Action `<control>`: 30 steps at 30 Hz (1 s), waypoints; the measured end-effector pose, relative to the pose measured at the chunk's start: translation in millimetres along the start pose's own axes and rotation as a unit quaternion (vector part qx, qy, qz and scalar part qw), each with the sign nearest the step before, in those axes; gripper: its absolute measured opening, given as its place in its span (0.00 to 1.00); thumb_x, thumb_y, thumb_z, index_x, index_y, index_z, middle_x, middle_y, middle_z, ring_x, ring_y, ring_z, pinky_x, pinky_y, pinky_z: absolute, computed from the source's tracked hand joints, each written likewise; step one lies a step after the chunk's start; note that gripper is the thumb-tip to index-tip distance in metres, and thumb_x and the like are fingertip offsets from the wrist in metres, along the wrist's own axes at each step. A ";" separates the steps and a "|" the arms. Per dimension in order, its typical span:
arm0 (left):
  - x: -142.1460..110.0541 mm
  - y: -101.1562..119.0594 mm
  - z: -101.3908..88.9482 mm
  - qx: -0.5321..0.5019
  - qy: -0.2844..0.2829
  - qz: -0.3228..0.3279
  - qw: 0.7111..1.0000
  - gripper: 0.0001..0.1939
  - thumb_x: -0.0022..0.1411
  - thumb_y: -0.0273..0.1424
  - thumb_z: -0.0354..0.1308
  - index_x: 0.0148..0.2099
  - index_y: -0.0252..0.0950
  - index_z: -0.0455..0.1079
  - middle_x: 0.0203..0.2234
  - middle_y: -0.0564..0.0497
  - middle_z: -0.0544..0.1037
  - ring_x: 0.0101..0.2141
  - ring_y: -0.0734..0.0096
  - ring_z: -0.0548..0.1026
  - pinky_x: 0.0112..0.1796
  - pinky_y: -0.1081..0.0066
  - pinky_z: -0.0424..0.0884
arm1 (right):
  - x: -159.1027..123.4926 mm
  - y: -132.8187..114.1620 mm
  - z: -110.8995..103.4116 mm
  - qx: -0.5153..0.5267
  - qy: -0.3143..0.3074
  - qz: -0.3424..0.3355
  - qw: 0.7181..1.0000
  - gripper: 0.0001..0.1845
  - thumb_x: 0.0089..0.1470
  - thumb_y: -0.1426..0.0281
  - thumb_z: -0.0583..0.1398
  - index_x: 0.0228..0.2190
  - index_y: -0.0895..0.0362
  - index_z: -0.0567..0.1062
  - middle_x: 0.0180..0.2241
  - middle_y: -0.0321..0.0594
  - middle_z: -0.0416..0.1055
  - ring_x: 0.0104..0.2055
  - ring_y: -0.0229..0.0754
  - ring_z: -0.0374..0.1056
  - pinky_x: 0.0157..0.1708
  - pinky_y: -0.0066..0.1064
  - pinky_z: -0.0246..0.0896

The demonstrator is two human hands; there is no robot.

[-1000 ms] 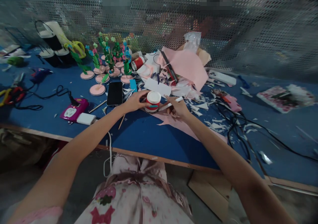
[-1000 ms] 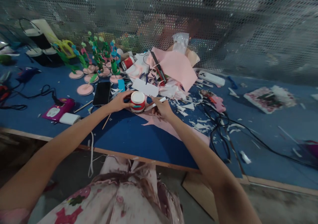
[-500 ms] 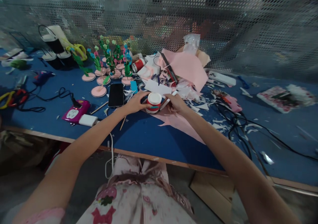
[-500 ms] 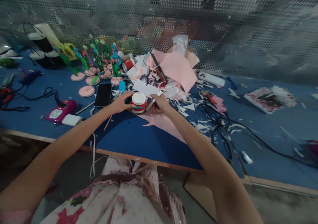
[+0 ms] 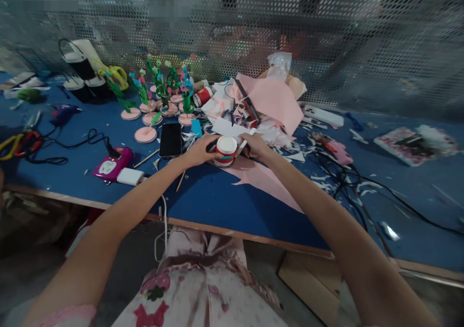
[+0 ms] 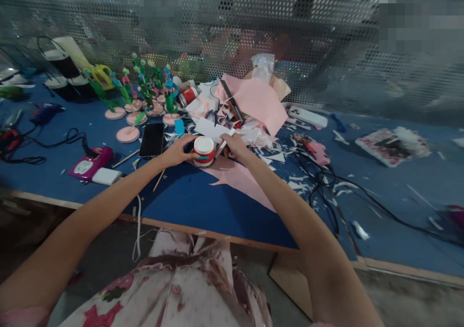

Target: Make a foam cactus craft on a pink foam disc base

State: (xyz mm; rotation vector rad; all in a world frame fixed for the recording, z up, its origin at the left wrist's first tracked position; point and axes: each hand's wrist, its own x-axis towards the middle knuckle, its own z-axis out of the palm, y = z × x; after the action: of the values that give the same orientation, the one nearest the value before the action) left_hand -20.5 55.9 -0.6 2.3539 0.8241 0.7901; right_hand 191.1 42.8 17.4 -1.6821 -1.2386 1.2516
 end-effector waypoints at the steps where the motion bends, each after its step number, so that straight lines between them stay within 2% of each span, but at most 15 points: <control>1: -0.1 -0.6 0.3 -0.003 -0.001 0.000 1.000 0.30 0.53 0.39 0.63 0.55 0.32 0.63 0.52 0.39 0.71 0.51 0.56 0.68 0.51 0.55 0.63 | 1.2 -0.4 0.1 -0.002 0.000 -0.002 1.000 0.17 0.51 0.68 0.51 0.14 0.58 0.64 0.05 0.38 0.59 0.06 0.30 0.47 0.06 0.21 0.37; 4: -0.3 -2.5 1.3 -0.006 0.002 0.002 1.000 0.30 0.54 0.39 0.63 0.56 0.34 0.63 0.53 0.39 0.70 0.52 0.56 0.67 0.51 0.55 0.62 | 4.2 -1.9 0.6 -0.007 0.004 -0.011 1.000 0.16 0.50 0.68 0.52 0.14 0.58 0.64 0.04 0.36 0.56 0.06 0.31 0.48 0.06 0.21 0.38; 11: -0.1 -3.2 1.7 0.018 -0.007 -0.006 1.000 0.31 0.54 0.41 0.62 0.57 0.32 0.62 0.53 0.39 0.70 0.53 0.56 0.66 0.53 0.57 0.62 | 6.3 -7.5 2.5 -0.047 0.011 -0.025 0.999 0.14 0.49 0.69 0.51 0.15 0.57 0.64 0.05 0.37 0.57 0.07 0.33 0.49 0.06 0.23 0.40; 25: -0.2 -3.2 1.6 -0.024 0.003 0.005 1.000 0.29 0.53 0.39 0.64 0.55 0.35 0.64 0.50 0.41 0.71 0.53 0.56 0.64 0.53 0.56 0.61 | 19.4 -36.6 17.4 -0.161 0.017 -0.068 0.984 0.11 0.46 0.71 0.54 0.16 0.56 0.65 0.06 0.35 0.56 0.11 0.36 0.52 0.12 0.27 0.48; 30: -0.6 0.7 0.8 -0.028 0.005 -0.013 0.999 0.29 0.52 0.36 0.65 0.55 0.35 0.64 0.49 0.42 0.70 0.52 0.56 0.62 0.53 0.55 0.60 | 22.5 -41.9 22.0 -0.169 0.003 -0.081 0.982 0.14 0.48 0.71 0.55 0.14 0.57 0.64 0.06 0.35 0.55 0.11 0.35 0.52 0.12 0.27 0.47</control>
State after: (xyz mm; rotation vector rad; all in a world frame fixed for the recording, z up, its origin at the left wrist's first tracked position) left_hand -20.1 54.8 -0.9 2.2865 0.8245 0.8033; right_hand 159.9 76.8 42.4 -1.7716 -1.6206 0.9769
